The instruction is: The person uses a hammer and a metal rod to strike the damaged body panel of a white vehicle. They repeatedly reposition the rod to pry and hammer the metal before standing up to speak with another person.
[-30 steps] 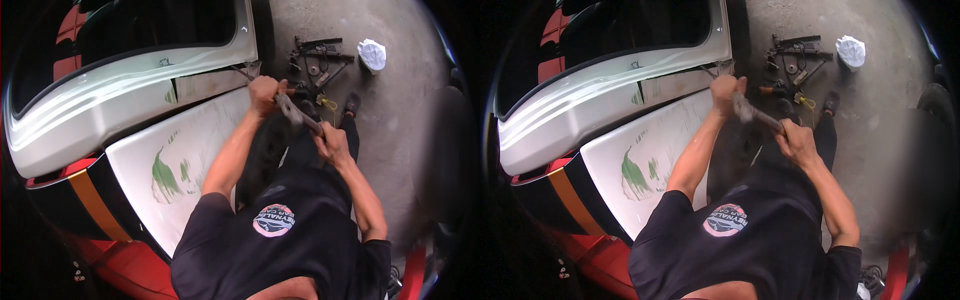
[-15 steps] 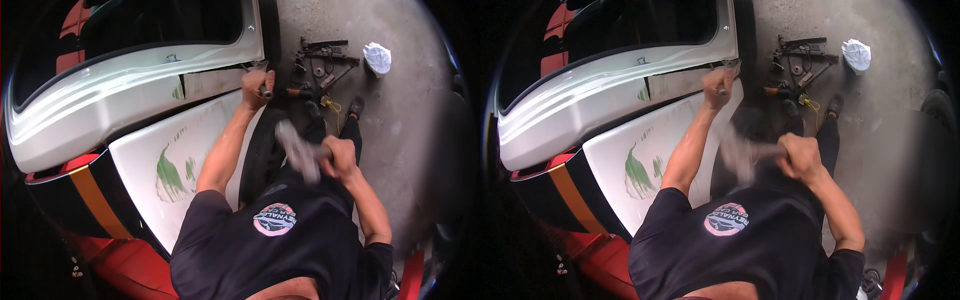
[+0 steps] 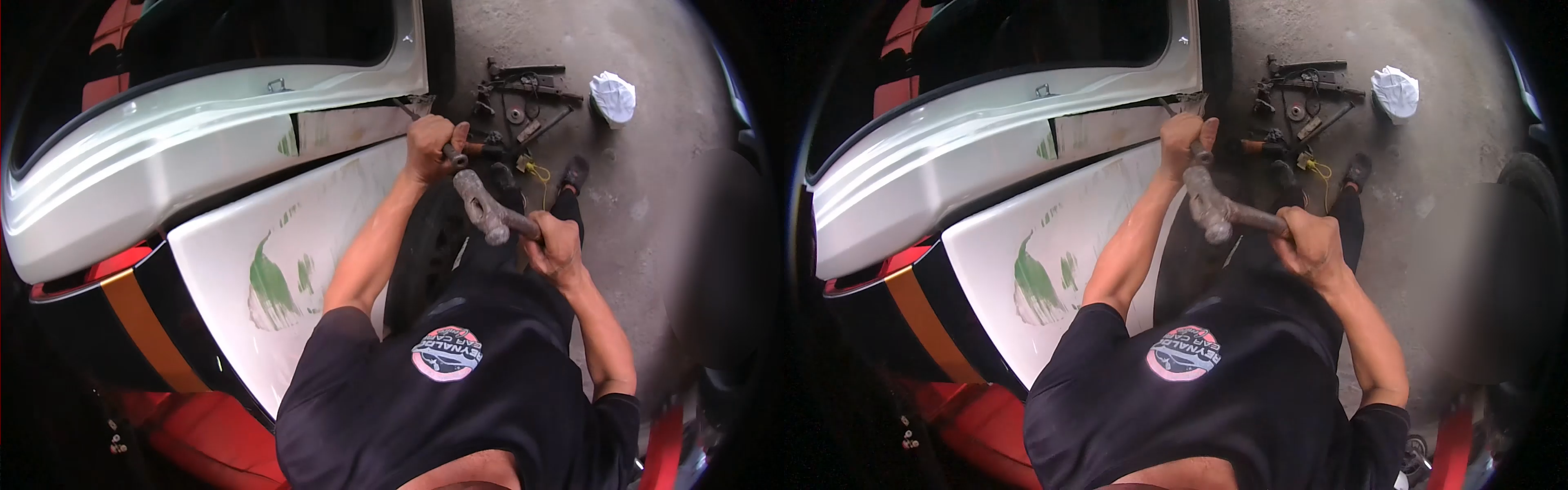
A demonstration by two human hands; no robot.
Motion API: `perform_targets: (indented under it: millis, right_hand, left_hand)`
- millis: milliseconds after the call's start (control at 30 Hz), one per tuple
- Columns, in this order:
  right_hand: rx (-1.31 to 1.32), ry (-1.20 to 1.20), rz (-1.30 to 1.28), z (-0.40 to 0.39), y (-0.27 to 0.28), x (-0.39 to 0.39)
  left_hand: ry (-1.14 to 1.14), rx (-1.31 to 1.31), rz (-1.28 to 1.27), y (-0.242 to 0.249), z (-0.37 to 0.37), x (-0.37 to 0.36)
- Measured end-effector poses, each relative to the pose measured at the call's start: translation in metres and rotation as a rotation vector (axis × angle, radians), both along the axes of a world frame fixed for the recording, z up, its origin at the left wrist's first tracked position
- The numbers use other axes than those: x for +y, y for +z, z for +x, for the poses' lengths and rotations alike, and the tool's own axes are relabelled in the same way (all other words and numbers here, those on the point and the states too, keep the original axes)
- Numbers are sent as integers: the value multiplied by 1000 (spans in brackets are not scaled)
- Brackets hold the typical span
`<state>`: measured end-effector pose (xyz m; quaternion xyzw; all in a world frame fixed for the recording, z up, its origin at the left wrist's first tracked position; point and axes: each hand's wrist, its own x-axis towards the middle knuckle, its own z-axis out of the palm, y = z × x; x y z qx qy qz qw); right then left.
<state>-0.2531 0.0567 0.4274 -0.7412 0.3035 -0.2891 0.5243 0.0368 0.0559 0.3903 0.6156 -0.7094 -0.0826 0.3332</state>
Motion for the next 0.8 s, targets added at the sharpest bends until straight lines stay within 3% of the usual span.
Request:
perform_targets:
  millis: [100,200,233,333,400,533,600,633,733,800]
  right_hand:
    - [-219,54,-113,1,12,2]
    - [-172,48,-218,13,-32,7]
    - [105,26,-65,25,-44,9]
    - [168,-84,140,33,-49,4]
    - [171,-55,118,16,-25,4]
    - [-381,-1,-241,11,29,-2]
    - [-314,20,-293,22,-14,4]
    - [64,47,-69,35,-26,5]
    - [174,-78,-23,51,-39,5]
    - [180,-60,51,31,-15,12]
  left_hand:
    - [-40,34,14,-2,5,-7]
    - [-4,92,-101,-31,28,-6]
    - [26,95,-7,-20,26,-7]
    - [9,63,-31,-19,31,-9]
    - [7,44,-35,-21,32,-7]
    - [46,106,-39,-24,29,-8]
    - [50,89,-44,-23,28,-8]
    - [58,93,-49,-24,28,-7]
    - [188,115,-97,-28,39,-16]
    - [197,139,-86,-36,46,-14]
